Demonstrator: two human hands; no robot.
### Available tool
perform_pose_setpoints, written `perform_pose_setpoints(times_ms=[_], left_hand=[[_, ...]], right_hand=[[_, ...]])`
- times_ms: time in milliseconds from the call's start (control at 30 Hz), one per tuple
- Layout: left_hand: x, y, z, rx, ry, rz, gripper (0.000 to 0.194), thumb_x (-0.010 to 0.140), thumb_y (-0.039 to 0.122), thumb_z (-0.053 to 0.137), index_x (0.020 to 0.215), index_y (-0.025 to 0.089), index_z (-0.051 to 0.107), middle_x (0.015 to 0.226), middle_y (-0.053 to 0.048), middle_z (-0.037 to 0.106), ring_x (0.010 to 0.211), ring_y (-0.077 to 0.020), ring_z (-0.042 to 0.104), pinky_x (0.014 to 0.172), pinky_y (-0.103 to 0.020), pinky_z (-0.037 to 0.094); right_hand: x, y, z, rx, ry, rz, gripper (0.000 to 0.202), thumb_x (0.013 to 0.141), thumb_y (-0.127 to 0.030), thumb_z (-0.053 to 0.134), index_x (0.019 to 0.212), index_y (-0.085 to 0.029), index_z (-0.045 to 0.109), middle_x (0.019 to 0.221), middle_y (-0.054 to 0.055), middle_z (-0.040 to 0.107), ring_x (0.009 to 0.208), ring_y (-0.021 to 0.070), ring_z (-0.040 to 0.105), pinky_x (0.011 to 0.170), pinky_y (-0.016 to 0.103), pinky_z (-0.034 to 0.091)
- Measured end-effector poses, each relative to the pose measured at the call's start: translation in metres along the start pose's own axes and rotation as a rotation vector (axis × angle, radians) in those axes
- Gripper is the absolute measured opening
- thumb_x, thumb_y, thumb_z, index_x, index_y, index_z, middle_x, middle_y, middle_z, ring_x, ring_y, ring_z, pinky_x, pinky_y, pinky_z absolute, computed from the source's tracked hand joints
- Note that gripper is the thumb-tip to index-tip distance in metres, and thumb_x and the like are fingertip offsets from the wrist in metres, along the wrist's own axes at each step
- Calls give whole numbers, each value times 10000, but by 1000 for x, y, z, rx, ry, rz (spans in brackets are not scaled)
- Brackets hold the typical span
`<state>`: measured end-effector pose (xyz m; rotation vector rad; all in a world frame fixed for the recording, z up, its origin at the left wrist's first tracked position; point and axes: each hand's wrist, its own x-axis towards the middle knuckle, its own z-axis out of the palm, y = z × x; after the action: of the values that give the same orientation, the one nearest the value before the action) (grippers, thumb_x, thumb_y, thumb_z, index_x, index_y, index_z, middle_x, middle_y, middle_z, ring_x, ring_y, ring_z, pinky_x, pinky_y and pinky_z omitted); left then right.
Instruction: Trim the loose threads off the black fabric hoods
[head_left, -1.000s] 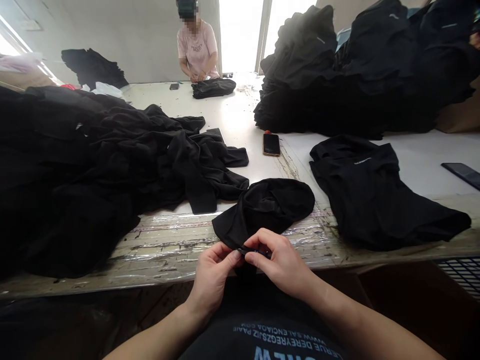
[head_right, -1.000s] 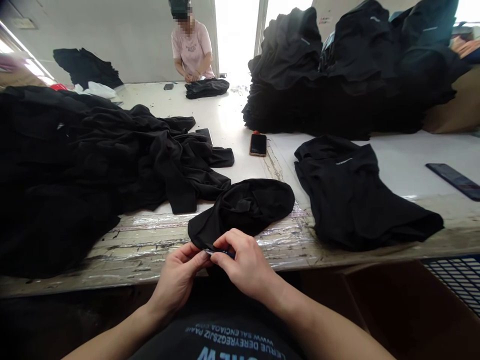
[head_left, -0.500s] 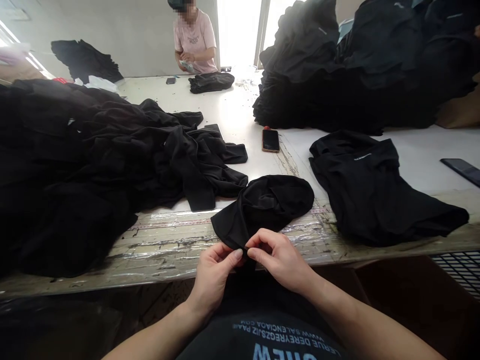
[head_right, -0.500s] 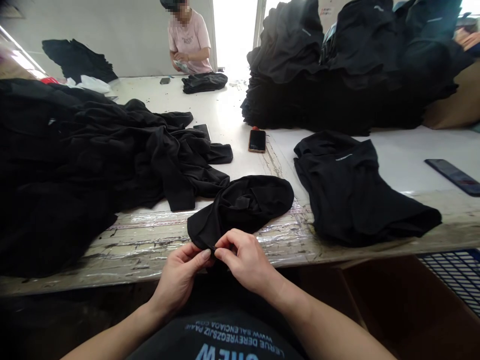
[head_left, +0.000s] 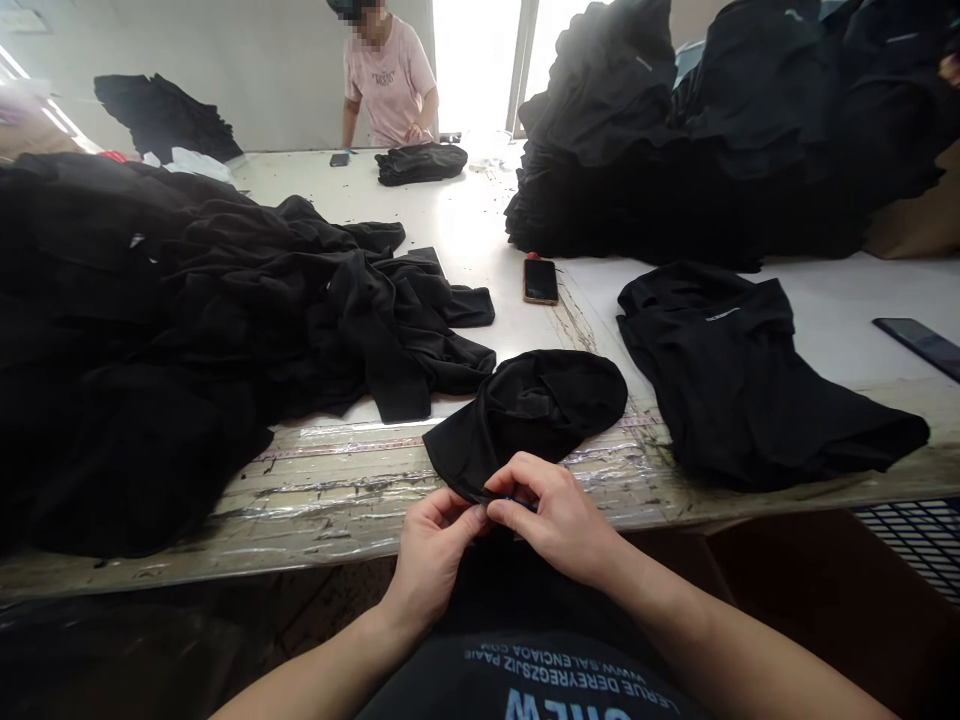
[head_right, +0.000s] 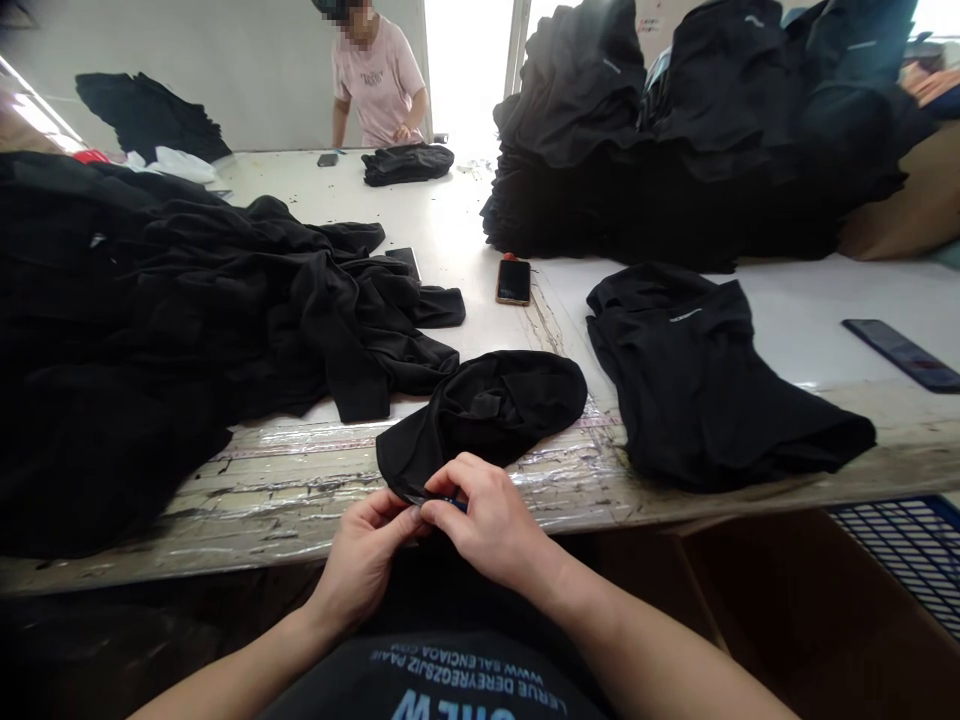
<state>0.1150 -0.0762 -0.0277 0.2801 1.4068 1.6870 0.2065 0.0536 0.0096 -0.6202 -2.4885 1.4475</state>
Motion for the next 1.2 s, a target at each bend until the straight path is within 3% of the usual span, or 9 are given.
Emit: perform_pose_setpoints(times_ms=[267, 500, 800, 1200], left_hand=[[1, -2, -2, 10, -10, -31, 210, 709, 275, 758, 840, 119, 709, 756, -44, 689, 688, -115, 587, 678, -222, 464], [0, -1, -5, -135, -16, -85, 232, 755, 300, 717, 883, 117, 655, 794, -57, 671, 699, -141, 633, 649, -250, 513], [0, -6, -8, -76, -76, -17, 202, 792, 261, 687, 957, 146, 670, 857, -48, 671, 744, -125, 613, 690, -236, 498], [-2, -4, -7, -80, -81, -27, 222, 770, 262, 708, 943, 128, 672, 829, -55, 669, 726, -131, 616, 682, -240, 501]], right_hand=[[4, 3, 1, 87, -59, 123, 45, 763, -154, 603, 766, -170, 645, 725, 11, 624, 635, 126, 562, 549, 226, 438], [2, 11, 6, 144, -64, 180, 59, 788, -198, 588, 756, -171, 628, 668, -3, 616, 537, 102, 529, 493, 216, 420], [5, 6, 5, 61, -32, 56, 49, 752, -165, 631, 796, -175, 650, 770, 16, 619, 682, 134, 570, 571, 229, 448], [6, 3, 5, 65, -29, 52, 45, 765, -153, 602, 743, -171, 637, 709, 5, 612, 641, 124, 545, 564, 230, 429]])
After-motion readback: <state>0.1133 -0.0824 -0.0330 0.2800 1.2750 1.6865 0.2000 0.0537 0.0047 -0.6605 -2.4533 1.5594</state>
